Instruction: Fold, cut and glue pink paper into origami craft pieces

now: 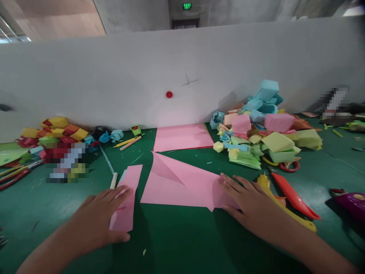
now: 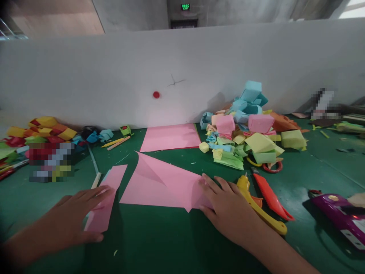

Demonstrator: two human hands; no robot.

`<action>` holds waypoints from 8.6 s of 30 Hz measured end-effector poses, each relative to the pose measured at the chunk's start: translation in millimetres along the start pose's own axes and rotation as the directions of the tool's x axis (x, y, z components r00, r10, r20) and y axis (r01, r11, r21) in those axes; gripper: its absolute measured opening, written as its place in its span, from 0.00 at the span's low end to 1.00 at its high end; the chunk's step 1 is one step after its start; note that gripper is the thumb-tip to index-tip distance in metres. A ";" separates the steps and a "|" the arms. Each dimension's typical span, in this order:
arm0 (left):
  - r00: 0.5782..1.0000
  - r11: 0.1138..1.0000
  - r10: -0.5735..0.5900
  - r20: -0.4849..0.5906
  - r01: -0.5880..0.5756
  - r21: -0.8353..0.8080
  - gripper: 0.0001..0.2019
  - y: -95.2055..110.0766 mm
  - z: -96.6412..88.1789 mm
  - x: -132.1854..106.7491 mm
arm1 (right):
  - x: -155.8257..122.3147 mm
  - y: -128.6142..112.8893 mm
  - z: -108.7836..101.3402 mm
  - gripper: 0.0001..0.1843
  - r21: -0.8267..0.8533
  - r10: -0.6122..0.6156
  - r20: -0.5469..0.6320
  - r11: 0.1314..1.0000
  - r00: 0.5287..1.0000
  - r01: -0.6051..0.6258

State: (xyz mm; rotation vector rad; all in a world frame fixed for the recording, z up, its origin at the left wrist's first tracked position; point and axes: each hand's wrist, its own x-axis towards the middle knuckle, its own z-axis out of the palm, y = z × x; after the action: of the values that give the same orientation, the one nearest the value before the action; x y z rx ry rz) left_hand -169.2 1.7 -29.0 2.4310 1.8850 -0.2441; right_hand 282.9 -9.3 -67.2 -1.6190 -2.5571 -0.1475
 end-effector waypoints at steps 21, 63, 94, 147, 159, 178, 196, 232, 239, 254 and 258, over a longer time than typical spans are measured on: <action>0.995 0.996 0.075 -0.059 -0.078 -0.040 0.36 -53.5 3.0 14.6 | 0.3 0.2 0.7 0.32 0.015 -0.003 -0.004 1.000 1.000 0.003; 0.989 0.946 -0.147 0.015 0.145 -0.290 0.24 -110.5 7.1 15.4 | -0.2 1.0 -1.6 0.32 0.033 -0.003 0.018 0.999 1.000 0.002; 0.780 0.952 0.238 -0.578 -0.305 -0.019 0.16 66.8 -3.2 31.1 | -2.6 -5.0 -4.5 0.33 0.062 -0.023 -0.035 0.998 0.999 0.025; 0.427 0.905 -0.313 -0.849 -0.137 -0.402 0.12 -28.6 -32.3 68.7 | -5.9 -6.8 -8.5 0.31 0.034 -0.045 0.005 0.998 0.999 0.045; 0.766 0.767 -0.439 -0.470 0.048 -0.640 0.30 -37.7 -9.1 87.7 | -8.0 -5.8 -5.2 0.31 0.022 -0.072 -0.036 0.997 0.997 0.073; 0.608 0.934 -0.355 -0.710 0.211 -0.287 0.24 -28.7 -19.7 77.2 | -8.6 -6.5 -7.2 0.30 0.031 -0.073 -0.017 0.997 0.997 0.073; 0.693 0.934 -0.324 -0.644 0.341 -0.102 0.18 -54.5 -21.8 69.2 | -8.9 -5.7 -6.4 0.31 0.024 -0.082 -0.016 0.996 0.997 0.082; 0.885 0.864 0.358 -0.298 -0.435 -0.254 0.25 177.8 15.4 47.6 | -2.3 -23.9 -24.0 0.32 0.206 -0.309 0.106 0.937 0.945 0.283; 0.877 0.878 0.385 -0.289 -0.444 -0.178 0.24 184.3 12.5 40.4 | 2.8 -40.3 -20.1 0.35 0.214 -0.233 0.177 0.957 0.956 0.194; 0.857 0.847 0.446 -0.260 -0.498 -0.189 0.24 186.6 8.7 29.0 | 12.0 -53.5 -5.6 0.37 0.258 -0.077 0.083 0.965 0.994 0.054; 0.848 0.828 0.468 -0.250 -0.520 -0.210 0.22 186.1 5.8 27.4 | 11.6 -51.9 -6.2 0.36 0.286 -0.117 0.073 0.954 0.990 0.091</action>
State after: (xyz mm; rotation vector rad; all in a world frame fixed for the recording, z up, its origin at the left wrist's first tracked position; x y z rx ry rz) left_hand 16.7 -19.9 -48.9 2.6990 1.1546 0.2641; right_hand 231.3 -21.9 -60.6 -1.4167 -2.5839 0.2768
